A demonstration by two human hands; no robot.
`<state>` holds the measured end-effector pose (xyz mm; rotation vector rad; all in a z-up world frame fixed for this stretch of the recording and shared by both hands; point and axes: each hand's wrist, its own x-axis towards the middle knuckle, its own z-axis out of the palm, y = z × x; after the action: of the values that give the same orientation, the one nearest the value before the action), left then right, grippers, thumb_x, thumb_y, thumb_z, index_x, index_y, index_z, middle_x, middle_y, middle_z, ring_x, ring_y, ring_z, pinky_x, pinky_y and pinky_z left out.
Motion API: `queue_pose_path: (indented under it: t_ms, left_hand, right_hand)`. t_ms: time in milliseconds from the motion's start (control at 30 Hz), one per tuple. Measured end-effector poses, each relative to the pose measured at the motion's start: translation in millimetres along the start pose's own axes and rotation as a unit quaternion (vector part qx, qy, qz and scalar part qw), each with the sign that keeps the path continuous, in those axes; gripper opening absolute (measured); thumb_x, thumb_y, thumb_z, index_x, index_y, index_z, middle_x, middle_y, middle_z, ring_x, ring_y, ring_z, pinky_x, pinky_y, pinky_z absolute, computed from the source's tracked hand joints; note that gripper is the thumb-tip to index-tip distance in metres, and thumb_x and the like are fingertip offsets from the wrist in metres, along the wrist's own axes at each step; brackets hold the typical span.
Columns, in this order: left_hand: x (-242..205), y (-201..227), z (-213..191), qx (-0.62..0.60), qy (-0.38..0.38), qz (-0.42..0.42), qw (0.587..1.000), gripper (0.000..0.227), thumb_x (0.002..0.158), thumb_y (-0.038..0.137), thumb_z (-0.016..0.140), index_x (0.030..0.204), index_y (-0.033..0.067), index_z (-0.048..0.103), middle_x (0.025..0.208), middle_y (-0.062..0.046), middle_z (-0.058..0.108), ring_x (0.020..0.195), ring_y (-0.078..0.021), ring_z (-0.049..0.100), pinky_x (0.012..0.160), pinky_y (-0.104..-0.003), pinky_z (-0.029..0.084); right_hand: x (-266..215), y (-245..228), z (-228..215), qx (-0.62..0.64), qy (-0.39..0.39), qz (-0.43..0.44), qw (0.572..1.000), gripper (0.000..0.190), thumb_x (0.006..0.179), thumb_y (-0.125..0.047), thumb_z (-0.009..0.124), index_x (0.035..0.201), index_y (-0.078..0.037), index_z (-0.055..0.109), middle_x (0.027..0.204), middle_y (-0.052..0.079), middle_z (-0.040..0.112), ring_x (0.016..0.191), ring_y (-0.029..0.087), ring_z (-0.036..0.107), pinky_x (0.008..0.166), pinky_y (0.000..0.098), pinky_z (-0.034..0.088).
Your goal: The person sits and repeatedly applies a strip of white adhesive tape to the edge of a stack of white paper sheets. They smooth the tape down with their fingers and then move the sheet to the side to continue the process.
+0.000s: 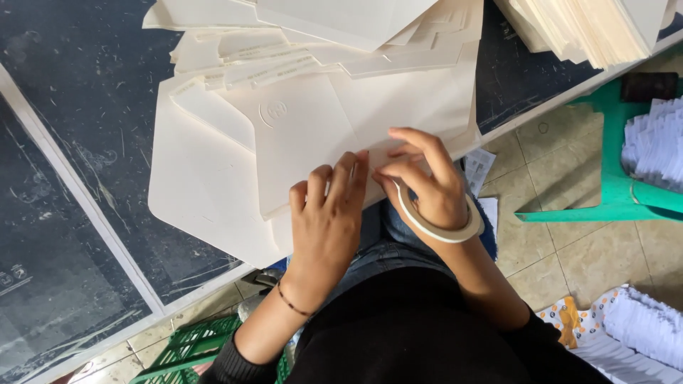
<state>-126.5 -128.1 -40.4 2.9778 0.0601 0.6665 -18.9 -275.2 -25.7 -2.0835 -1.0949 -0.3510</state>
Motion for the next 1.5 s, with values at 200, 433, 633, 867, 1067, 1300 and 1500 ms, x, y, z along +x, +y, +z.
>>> queue_pose_path:
  t_ms: [200,433,633,867,1067,1300,1500]
  left_hand:
    - [-2,-27,-20,-0.095,-0.002,-0.045,0.994,0.064,0.086,-0.005,0.067,0.145,0.0192,0.074,0.132,-0.004,0.061,0.107,-0.0314,0.050,0.082,-0.044,0.037]
    - [-22,-41,-37,-0.063,-0.020,-0.080,0.995,0.063,0.084,-0.011,0.063,0.136,0.0207,0.079,0.130,-0.005,0.061,0.108,-0.0347,0.049,0.081,-0.044,0.036]
    - [2,3,8,-0.018,0.056,-0.031,0.998,0.060,0.089,-0.011,0.060,0.141,0.0148,0.073,0.133,-0.003,0.062,0.106,-0.0260,0.053,0.085,-0.041,0.039]
    - [2,-13,3,-0.014,-0.037,-0.021,0.999,0.068,0.090,0.028,0.064,0.158,0.0327,0.064,0.149,0.009,0.065,0.116,-0.0281,0.062,0.088,-0.045,0.050]
    - [-36,-54,-14,-0.007,0.025,-0.099,0.995,0.049,0.105,0.021,0.076,0.151,0.0372,0.082,0.136,0.012,0.077,0.104,-0.0268,0.069,0.086,-0.043,0.055]
    - [-82,-81,-16,-0.082,0.076,-0.125,0.986,0.037,0.106,0.024,0.087,0.142,0.0136,0.089,0.123,-0.006,0.081,0.096,-0.0386,0.069,0.084,-0.052,0.060]
    - [-70,-60,-50,-0.222,-0.019,-0.253,0.942,0.048,0.103,0.018,0.076,0.151,0.0216,0.070,0.126,0.012,0.079,0.112,-0.0252,0.058,0.092,-0.045,0.034]
  right_hand:
    - [-8,-24,-2,0.054,0.029,0.046,0.997,0.013,0.094,0.003,0.086,0.101,-0.005,0.079,0.138,0.014,0.066,0.113,0.035,0.076,0.095,0.0426,0.061]
    - [4,-25,-1,0.063,0.008,0.044,0.997,0.009,0.099,0.009,0.078,0.101,0.000,0.076,0.139,0.017,0.062,0.111,0.039,0.076,0.094,0.0458,0.062]
    - [-4,-31,-5,0.008,0.001,0.042,0.999,0.010,0.098,0.007,0.079,0.102,0.000,0.072,0.138,0.018,0.061,0.112,0.039,0.076,0.093,0.0468,0.062]
    - [-15,-21,-18,0.058,0.043,0.083,0.994,0.006,0.101,-0.005,0.079,0.106,-0.008,0.075,0.142,0.019,0.060,0.113,0.029,0.075,0.102,0.0397,0.065]
    - [-23,-18,4,0.126,0.014,0.049,0.991,0.015,0.098,0.001,0.082,0.105,-0.006,0.071,0.142,0.018,0.058,0.116,0.031,0.071,0.103,0.0430,0.065]
    - [-13,-45,12,0.185,-0.035,0.049,0.981,0.002,0.107,-0.005,0.068,0.109,-0.005,0.067,0.139,0.022,0.061,0.118,0.034,0.072,0.107,0.0442,0.063]
    - [10,-68,5,0.213,-0.117,0.084,0.966,0.009,0.105,-0.008,0.068,0.103,-0.002,0.075,0.139,0.023,0.062,0.115,0.031,0.078,0.099,0.0390,0.066]
